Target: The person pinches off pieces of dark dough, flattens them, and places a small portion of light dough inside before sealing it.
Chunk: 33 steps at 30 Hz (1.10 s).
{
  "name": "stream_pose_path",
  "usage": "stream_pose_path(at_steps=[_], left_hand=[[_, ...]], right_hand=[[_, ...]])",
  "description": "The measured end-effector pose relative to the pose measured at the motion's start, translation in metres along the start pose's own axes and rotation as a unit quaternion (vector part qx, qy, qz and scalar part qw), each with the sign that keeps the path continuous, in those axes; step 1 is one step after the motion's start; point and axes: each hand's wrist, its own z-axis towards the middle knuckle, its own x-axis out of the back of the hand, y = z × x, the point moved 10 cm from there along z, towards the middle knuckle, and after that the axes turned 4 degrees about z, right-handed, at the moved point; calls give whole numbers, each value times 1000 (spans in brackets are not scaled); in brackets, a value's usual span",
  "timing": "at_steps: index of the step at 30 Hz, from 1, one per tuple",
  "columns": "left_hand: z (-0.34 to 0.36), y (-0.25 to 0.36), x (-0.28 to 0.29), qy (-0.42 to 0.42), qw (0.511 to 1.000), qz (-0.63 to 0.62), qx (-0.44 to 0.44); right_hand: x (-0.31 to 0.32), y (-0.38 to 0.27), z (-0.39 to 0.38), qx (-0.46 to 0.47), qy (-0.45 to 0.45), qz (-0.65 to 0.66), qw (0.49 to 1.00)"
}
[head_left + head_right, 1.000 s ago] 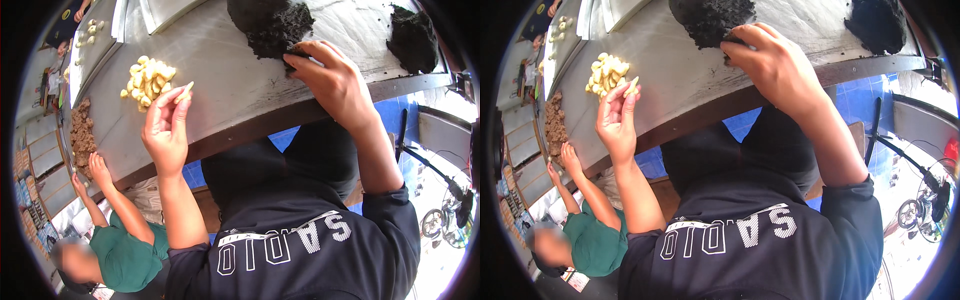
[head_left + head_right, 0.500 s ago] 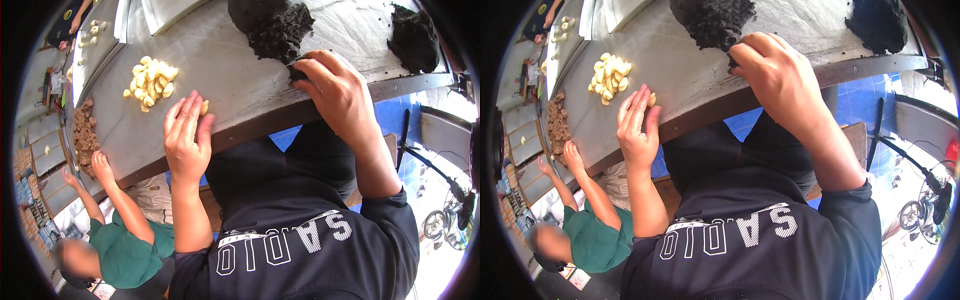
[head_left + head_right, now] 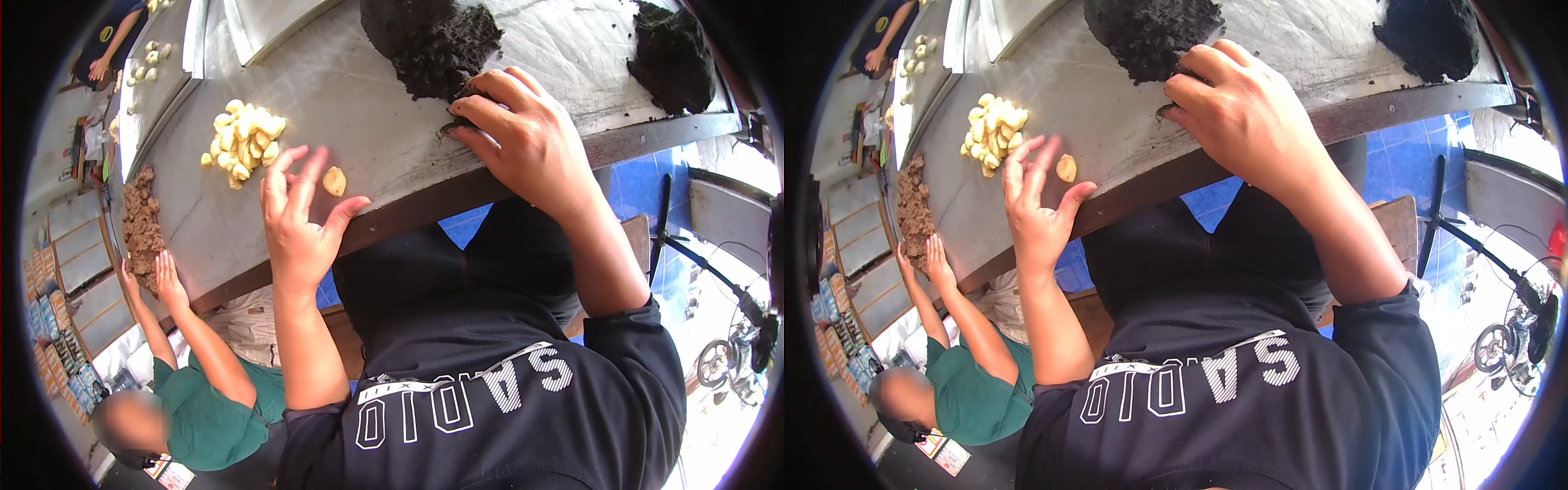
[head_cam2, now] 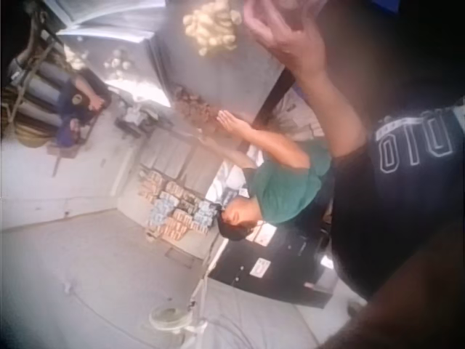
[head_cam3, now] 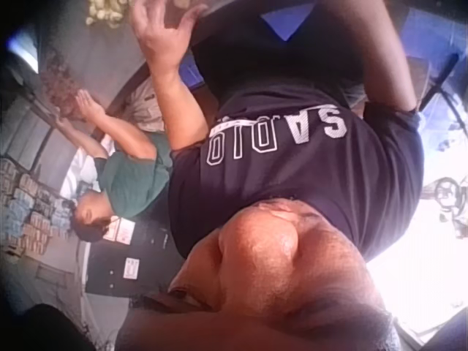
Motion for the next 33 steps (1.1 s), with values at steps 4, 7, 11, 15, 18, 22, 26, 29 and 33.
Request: stream_pose_path(at_steps=[4, 7, 11, 15, 18, 22, 26, 29, 33], left_hand=[[-16, -29, -13, -49, 994, -93, 31], [-10, -9, -11, -66, 996, 17, -57], [8, 2, -12, -133, 986, 72, -63], [89, 27, 7, 33, 992, 26, -116], [100, 39, -29, 206, 965, 29, -158], [74, 54, -41, 180, 956, 75, -221], [81, 22, -36, 209, 966, 33, -150], [67, 68, -30, 213, 937, 18, -275], [85, -44, -50, 139, 900, -350, 221]], right_hand=[[2, -2, 1, 3, -2, -1, 1000], [2, -2, -1, 13, 9, 7, 1000], [0, -6, -3, 21, 21, -13, 999], [-5, -21, 11, 2, -58, -73, 996], [-6, -18, 14, -10, -81, -51, 995], [18, 2, -1, -104, 6, -4, 995], [13, -10, 4, -18, -2, -8, 1000], [0, -16, 4, 32, -9, -61, 998], [-13, -19, 17, 0, -72, -74, 995]])
